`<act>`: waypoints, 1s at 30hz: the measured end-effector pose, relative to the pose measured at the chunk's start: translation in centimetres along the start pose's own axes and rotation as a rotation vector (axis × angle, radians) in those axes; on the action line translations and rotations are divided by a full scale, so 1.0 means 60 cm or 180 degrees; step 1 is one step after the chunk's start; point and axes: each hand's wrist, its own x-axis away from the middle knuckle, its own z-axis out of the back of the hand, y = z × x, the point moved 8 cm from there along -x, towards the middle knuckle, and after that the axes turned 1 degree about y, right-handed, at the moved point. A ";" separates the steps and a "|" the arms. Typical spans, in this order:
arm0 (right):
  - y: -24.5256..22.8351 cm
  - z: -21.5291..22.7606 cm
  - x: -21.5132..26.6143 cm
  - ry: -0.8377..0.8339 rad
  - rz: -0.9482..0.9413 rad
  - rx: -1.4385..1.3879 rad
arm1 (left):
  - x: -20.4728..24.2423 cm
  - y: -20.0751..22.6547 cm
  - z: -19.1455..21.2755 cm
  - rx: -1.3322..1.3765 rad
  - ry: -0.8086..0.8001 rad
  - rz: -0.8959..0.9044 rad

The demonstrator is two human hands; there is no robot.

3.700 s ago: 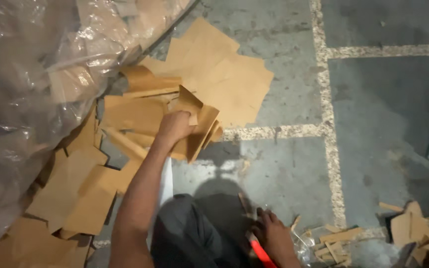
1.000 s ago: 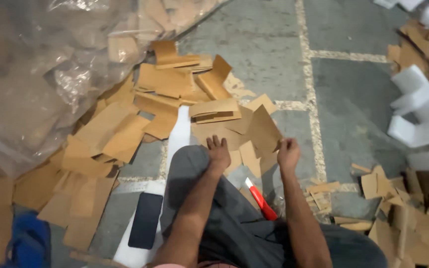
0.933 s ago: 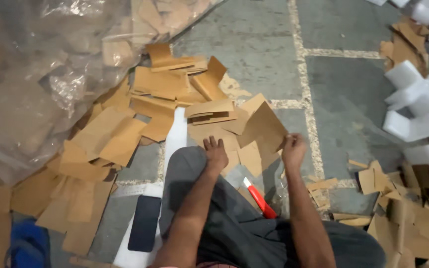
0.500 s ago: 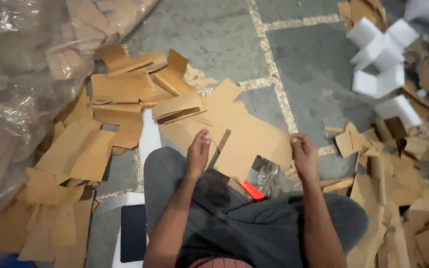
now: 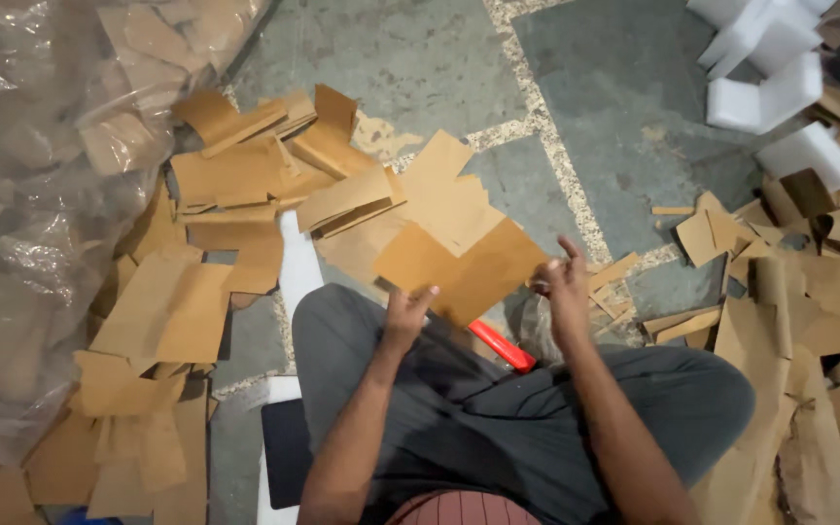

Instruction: The person sits on the floor and uses a red utility knife to cut flat brown cardboard pieces into smaller rectangular shapes. The person repeatedly picks up cardboard, cuts along straight lines, and places the cut pieces into a growing pile nearby.

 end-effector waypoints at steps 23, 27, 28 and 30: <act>0.019 -0.139 0.111 -0.0789 0.2080 0.2287 | 0.080 -0.030 -0.127 0.3285 -0.0698 0.2032; -0.014 -0.181 0.128 -0.1262 0.2480 0.2802 | 0.085 -0.005 -0.158 0.5963 -0.0321 0.3692; -0.017 -0.188 0.129 -0.1276 0.2535 0.2937 | 0.069 -0.005 -0.143 0.5331 -0.0480 0.3163; -0.020 -0.199 0.134 -0.1303 0.2642 0.3206 | 0.043 0.005 -0.111 0.4039 -0.0750 0.2129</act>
